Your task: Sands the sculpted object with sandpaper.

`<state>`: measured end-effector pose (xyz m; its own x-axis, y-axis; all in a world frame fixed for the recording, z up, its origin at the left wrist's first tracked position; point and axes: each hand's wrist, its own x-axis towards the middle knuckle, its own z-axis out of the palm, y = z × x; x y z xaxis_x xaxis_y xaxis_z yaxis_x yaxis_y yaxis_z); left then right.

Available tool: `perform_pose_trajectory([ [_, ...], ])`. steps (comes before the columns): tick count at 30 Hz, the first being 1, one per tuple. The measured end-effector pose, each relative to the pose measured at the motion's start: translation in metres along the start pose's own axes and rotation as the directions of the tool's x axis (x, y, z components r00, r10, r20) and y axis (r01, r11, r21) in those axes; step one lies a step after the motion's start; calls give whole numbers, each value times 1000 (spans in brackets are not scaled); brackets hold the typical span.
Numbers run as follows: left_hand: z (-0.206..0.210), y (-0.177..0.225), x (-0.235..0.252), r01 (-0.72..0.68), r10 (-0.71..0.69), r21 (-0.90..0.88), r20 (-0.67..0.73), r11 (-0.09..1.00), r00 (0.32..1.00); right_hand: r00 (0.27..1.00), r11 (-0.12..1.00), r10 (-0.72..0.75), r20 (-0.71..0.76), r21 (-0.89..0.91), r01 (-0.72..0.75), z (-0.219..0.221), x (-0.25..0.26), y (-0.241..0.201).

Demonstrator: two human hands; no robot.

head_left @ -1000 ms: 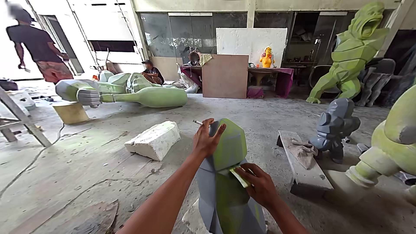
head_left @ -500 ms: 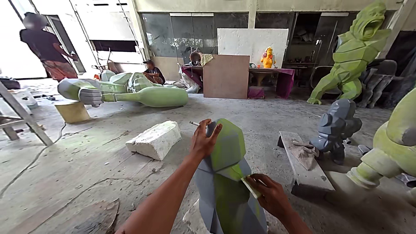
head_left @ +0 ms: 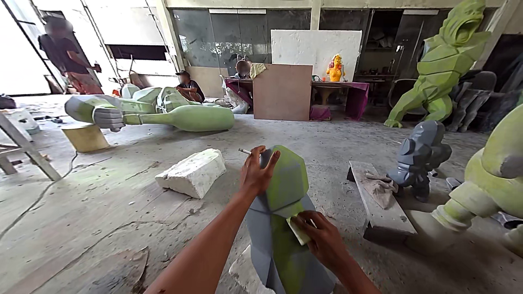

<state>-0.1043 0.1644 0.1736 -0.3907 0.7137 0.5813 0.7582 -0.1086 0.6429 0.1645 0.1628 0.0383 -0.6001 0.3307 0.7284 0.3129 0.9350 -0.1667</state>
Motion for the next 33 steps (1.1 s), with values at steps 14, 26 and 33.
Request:
perform_pose_trajectory([
  [14,7,6,-9,7,-7,11,-17,1000,1000,996,997,1,-88,72,6,-14,-7,16],
  [26,4,1,-15,29,-28,13,-31,999,999,980,964,200,0,-181,-196,-9,-63,10],
  [33,2,3,-24,38,-37,24,-72,999,997,851,853,510,-122,198,-483,-18,-37,-14],
])
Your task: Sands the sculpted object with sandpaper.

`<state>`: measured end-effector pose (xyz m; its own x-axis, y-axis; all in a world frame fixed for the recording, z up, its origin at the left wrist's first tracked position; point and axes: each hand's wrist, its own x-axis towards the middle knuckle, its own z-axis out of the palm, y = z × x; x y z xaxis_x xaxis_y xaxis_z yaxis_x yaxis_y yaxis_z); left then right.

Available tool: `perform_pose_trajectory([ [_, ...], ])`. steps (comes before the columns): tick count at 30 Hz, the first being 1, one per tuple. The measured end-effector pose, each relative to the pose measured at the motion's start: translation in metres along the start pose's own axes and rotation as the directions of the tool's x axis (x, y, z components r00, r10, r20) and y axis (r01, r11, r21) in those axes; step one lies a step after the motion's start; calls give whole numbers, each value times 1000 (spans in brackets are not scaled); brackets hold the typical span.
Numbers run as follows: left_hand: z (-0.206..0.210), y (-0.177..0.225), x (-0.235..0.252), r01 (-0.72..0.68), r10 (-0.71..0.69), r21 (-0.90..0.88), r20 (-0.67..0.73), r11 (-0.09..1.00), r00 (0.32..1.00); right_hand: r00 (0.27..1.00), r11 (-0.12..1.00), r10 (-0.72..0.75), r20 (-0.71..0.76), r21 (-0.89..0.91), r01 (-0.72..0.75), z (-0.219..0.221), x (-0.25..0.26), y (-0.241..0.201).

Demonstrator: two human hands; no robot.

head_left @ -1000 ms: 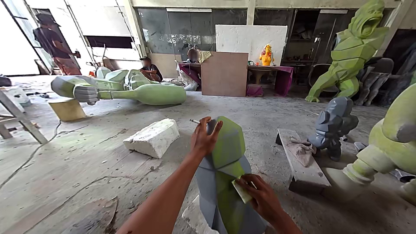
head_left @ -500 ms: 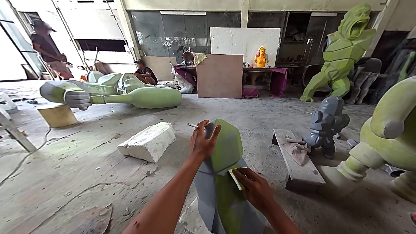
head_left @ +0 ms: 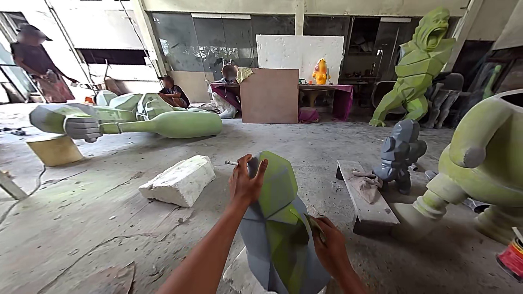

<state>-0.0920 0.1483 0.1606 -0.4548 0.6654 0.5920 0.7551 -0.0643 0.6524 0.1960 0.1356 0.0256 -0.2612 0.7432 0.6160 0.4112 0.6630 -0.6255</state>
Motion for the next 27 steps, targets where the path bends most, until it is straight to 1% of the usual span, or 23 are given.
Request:
perform_pose_trajectory([
  [2,-1,2,-2,12,-12,11,0,1000,1000,996,997,81,33,-11,-80,8,5,-10],
  [4,-2,3,-3,17,-17,22,-5,1000,1000,989,985,140,46,-105,-135,15,3,-24],
  [5,-2,2,-4,18,-18,22,-9,1000,1000,989,977,145,33,-164,-138,20,0,-30],
  [8,-4,2,-7,23,-23,22,-8,999,1000,997,954,54,-60,-293,-69,36,-16,-34],
  [12,-4,4,-10,20,-20,12,-3,1000,1000,993,948,-52,-106,-317,15,39,-30,-32],
  [15,-2,5,-11,16,-16,10,-9,1000,1000,992,965,-47,-118,-263,14,34,-32,-33],
  [18,-1,10,-14,28,-28,23,-16,999,999,988,979,-23,-151,-202,-8,29,-22,-37],
  [20,0,13,-17,28,-28,45,-16,999,999,989,976,4,-150,-214,-36,31,-15,-43],
  [22,3,16,-19,27,-26,57,-15,998,1000,990,954,19,-139,-294,-60,39,-12,-50],
  [24,4,19,-20,20,-20,62,-11,998,1000,992,905,18,-127,-420,-70,48,-15,-56],
  [26,3,19,-22,9,-9,67,-6,998,1000,992,858,-31,-120,-512,-35,53,-23,-56],
  [27,3,19,-22,4,-4,65,-1,998,1000,992,853,-56,-111,-522,-11,54,-28,-55],
])
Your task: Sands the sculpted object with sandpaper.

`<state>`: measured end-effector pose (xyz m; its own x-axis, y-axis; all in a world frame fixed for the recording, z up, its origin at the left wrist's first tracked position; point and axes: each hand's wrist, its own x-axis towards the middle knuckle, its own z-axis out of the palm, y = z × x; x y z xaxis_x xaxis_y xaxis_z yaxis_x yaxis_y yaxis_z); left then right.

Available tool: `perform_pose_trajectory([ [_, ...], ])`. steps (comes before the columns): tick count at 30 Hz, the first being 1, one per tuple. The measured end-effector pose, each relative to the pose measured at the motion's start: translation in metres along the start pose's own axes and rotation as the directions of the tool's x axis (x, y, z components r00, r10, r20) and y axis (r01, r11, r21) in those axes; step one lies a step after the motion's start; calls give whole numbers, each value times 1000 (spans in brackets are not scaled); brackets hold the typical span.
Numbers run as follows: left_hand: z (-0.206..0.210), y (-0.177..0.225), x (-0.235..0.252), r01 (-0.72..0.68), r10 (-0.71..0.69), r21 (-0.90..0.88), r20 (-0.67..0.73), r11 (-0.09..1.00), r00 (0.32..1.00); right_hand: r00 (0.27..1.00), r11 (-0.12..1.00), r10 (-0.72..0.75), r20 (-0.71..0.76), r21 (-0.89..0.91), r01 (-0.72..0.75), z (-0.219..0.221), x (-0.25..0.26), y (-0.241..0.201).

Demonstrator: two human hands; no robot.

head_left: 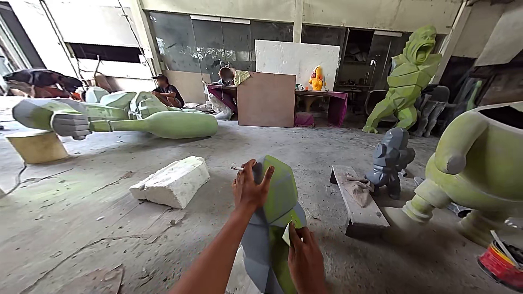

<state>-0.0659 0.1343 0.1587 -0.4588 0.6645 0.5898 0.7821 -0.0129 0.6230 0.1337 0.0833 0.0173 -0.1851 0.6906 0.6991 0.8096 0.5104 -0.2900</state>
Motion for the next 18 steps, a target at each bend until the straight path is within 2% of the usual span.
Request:
perform_pose_trajectory([
  [2,-1,0,-1,-6,7,-4,8,1000,1000,999,997,-41,-9,59,41,-2,-9,6],
  [4,0,-1,-1,-12,12,-4,8,1000,1000,999,980,-31,9,198,29,-10,-15,15],
  [7,1,-1,-1,-12,12,2,6,1000,1000,997,895,74,18,439,-75,-17,-4,30],
  [9,3,1,-2,-13,13,8,5,1000,1000,986,839,162,45,520,-162,-21,16,39],
  [14,6,6,-7,-19,19,5,8,1000,1000,937,789,235,257,513,-338,-16,49,50],
  [18,7,8,-8,-13,13,8,-12,1000,1000,933,765,251,257,538,-354,-16,49,42],
])
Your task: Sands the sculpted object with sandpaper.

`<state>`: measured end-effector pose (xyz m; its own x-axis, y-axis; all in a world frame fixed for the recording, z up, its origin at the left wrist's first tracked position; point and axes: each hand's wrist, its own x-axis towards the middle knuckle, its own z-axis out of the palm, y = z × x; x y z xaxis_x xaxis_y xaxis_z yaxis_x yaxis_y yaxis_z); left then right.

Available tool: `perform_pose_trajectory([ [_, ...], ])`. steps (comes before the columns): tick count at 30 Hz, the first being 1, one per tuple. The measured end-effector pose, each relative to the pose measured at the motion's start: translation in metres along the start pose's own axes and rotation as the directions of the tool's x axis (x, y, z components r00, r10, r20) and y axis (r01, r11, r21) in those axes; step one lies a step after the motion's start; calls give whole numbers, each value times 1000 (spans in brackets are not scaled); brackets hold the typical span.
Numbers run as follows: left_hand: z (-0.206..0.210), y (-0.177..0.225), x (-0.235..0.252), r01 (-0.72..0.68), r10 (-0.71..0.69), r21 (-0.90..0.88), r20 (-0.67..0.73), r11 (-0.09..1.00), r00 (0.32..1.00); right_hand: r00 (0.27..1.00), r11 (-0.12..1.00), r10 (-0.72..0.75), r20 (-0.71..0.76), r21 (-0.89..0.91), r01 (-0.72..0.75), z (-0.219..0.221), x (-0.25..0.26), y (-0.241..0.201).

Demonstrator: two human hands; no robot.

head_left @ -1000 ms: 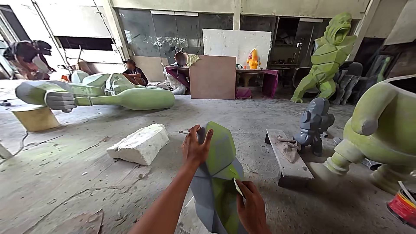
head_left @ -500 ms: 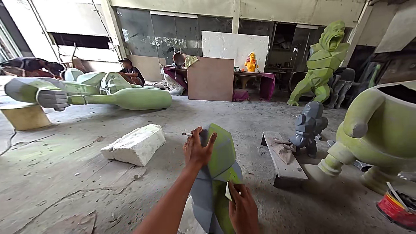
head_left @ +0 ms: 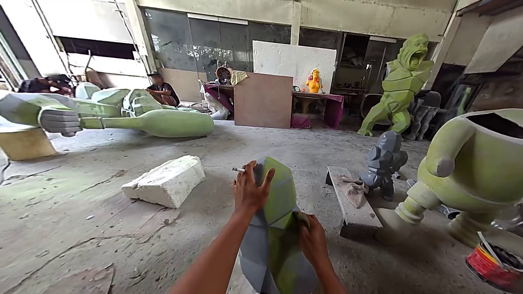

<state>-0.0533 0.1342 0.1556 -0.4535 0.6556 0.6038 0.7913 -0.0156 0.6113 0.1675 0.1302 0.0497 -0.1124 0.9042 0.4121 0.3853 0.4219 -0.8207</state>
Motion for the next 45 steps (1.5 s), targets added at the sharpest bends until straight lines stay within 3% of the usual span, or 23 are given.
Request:
perform_pose_trajectory([
  [5,3,-1,0,20,-20,-5,-3,1000,1000,998,999,32,-50,-23,-34,11,-15,-15],
  [14,3,1,4,12,-12,0,-9,1000,1000,975,984,-133,-176,-143,108,49,-51,-36],
  [20,5,-1,6,5,-5,11,5,1000,1000,971,975,-191,-141,-138,172,62,-71,-42],
  [24,2,-9,10,-20,20,-9,33,1000,999,974,974,-222,-37,34,223,46,-74,-35],
  [28,-12,-26,19,-51,56,-63,76,997,996,984,941,-133,-115,297,162,3,-54,-16],
  [31,-18,-46,29,-113,124,-127,79,985,989,989,932,-64,-134,346,107,-17,-34,10],
  [35,-27,-61,37,-141,162,-201,93,969,982,971,908,-239,5,357,222,-15,-14,31],
  [40,-34,-70,44,-180,218,-252,134,951,967,849,816,-522,80,337,470,11,15,40],
  [45,-38,-72,50,-176,225,-262,171,949,959,776,780,-607,174,321,538,37,28,39],
])
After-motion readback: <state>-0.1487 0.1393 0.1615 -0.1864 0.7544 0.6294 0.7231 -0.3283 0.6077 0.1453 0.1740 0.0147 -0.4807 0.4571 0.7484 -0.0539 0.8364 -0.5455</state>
